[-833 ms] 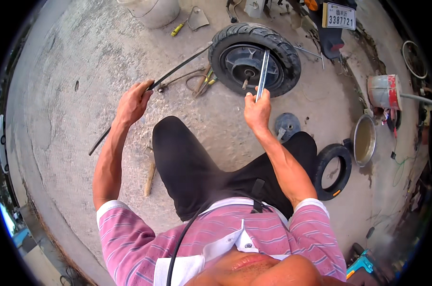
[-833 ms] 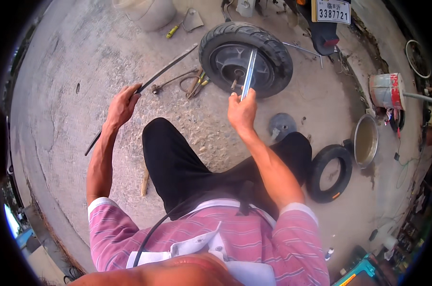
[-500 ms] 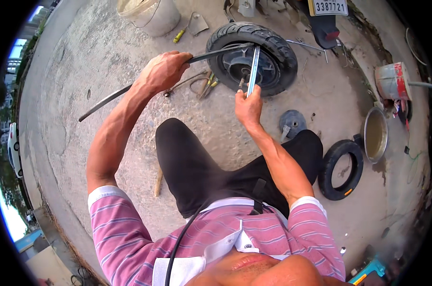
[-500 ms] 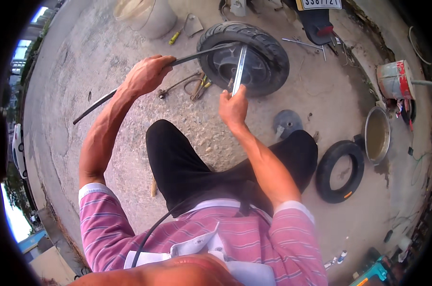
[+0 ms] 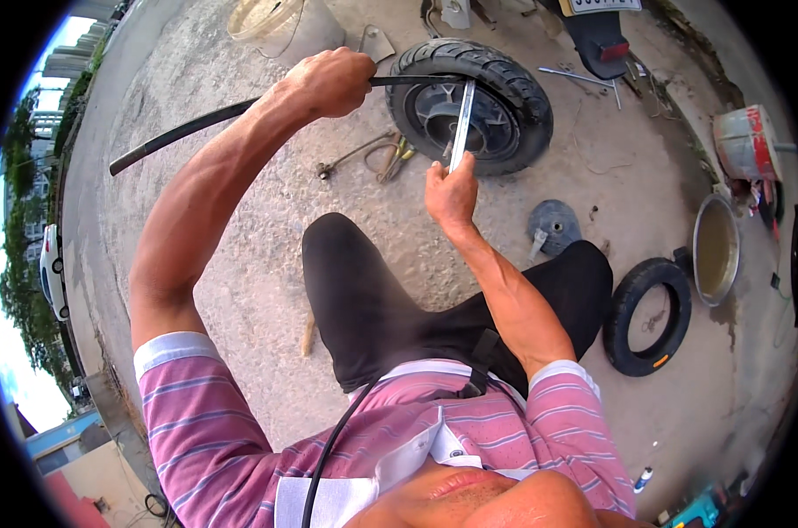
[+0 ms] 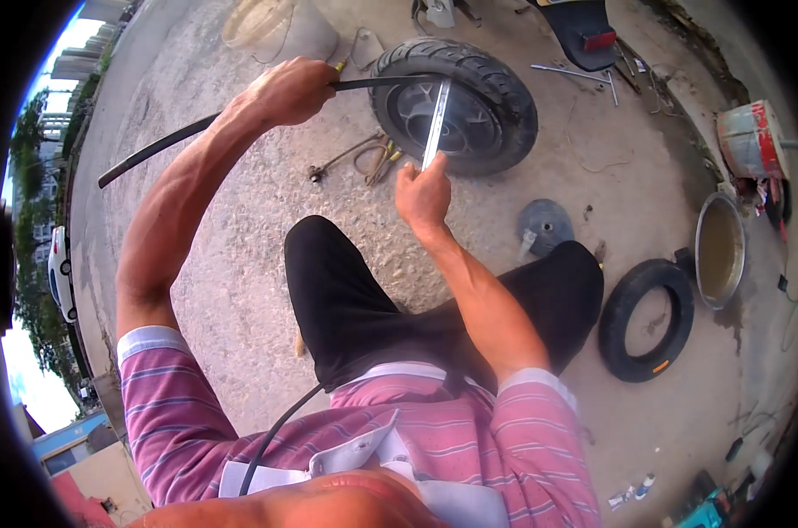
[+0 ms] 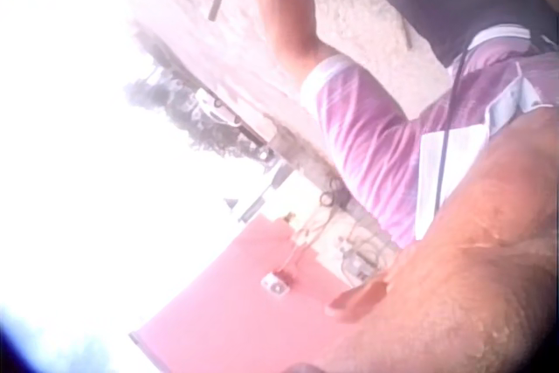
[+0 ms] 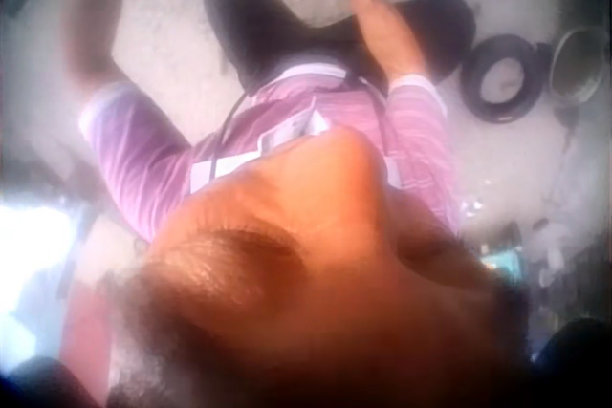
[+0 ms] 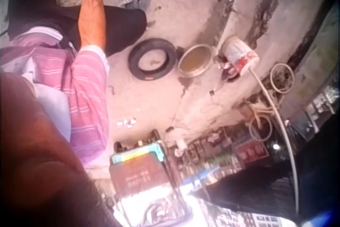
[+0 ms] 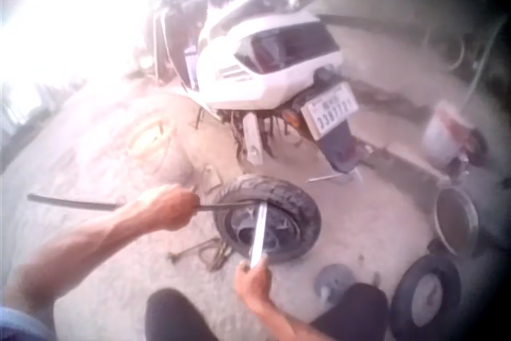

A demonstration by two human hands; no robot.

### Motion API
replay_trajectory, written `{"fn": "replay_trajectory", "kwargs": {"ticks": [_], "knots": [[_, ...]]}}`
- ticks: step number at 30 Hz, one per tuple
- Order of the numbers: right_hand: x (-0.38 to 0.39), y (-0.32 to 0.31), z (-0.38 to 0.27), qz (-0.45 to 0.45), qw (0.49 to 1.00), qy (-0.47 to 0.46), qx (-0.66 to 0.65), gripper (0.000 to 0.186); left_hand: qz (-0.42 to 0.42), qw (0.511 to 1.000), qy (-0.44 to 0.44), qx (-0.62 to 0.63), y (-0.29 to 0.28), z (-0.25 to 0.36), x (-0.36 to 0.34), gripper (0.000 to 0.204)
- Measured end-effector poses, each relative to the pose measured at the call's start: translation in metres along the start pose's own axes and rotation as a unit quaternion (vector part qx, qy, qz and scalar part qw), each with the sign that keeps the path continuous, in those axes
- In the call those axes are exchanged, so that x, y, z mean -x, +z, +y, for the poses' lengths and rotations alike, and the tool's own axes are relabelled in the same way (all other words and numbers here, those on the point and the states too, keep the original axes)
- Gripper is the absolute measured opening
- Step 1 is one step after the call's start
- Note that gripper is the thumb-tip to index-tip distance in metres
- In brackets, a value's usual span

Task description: The person removes a tire from a wheel hub using a tire lever and their hands, then handles a pair of pliers.

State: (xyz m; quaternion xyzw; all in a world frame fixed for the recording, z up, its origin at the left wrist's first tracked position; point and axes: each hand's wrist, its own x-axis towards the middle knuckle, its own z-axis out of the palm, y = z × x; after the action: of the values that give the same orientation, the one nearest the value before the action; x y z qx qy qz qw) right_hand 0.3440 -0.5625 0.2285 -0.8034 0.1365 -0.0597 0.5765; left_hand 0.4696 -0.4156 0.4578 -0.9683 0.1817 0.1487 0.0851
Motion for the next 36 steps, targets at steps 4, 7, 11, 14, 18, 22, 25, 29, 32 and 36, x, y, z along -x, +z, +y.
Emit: {"fn": "replay_trajectory", "kwargs": {"ticks": [4, 7, 11, 14, 18, 22, 25, 29, 32, 36], "knots": [[-0.010, 0.004, -0.001, 0.016, 1.000, -0.017, 0.001, 0.041, -0.007, 1.000, -0.022, -0.005, 0.008, 0.020, -0.003, 0.020], [-0.020, 0.006, 0.000, 0.006, 1.000, 0.010, 0.002, 0.039, 0.007, 0.999, -0.024, -0.020, 0.002, 0.037, -0.009, 0.020], [-0.023, 0.006, 0.001, 0.004, 1.000, 0.002, 0.024, 0.038, 0.014, 0.998, -0.036, -0.057, -0.027, 0.057, -0.026, 0.028], [-0.029, 0.005, 0.001, 0.011, 0.999, -0.007, 0.032, 0.038, 0.002, 0.997, -0.054, -0.055, -0.034, 0.070, -0.037, 0.028], [-0.046, 0.003, -0.001, 0.027, 0.999, 0.005, 0.038, 0.038, 0.009, 0.998, -0.059, 0.022, 0.010, 0.045, -0.045, 0.024], [-0.060, -0.004, 0.014, 0.018, 0.999, -0.005, 0.040, 0.038, 0.048, 0.986, -0.105, 0.121, 0.066, 0.042, -0.029, 0.023], [-0.063, -0.006, 0.016, 0.007, 1.000, 0.029, 0.011, 0.038, 0.084, 0.973, -0.105, 0.189, 0.096, 0.036, -0.025, 0.024], [-0.064, -0.007, 0.002, -0.005, 1.000, 0.001, -0.004, 0.036, 0.135, 0.938, -0.145, 0.285, 0.136, 0.037, -0.010, 0.030], [-0.060, -0.010, -0.011, -0.033, 0.999, 0.000, -0.042, 0.035, 0.182, 0.901, -0.179, 0.351, 0.163, 0.041, -0.004, 0.029], [-0.049, -0.016, -0.008, -0.028, 0.997, -0.019, -0.072, 0.024, 0.209, 0.863, -0.189, 0.420, 0.198, 0.049, 0.004, 0.030]]}}
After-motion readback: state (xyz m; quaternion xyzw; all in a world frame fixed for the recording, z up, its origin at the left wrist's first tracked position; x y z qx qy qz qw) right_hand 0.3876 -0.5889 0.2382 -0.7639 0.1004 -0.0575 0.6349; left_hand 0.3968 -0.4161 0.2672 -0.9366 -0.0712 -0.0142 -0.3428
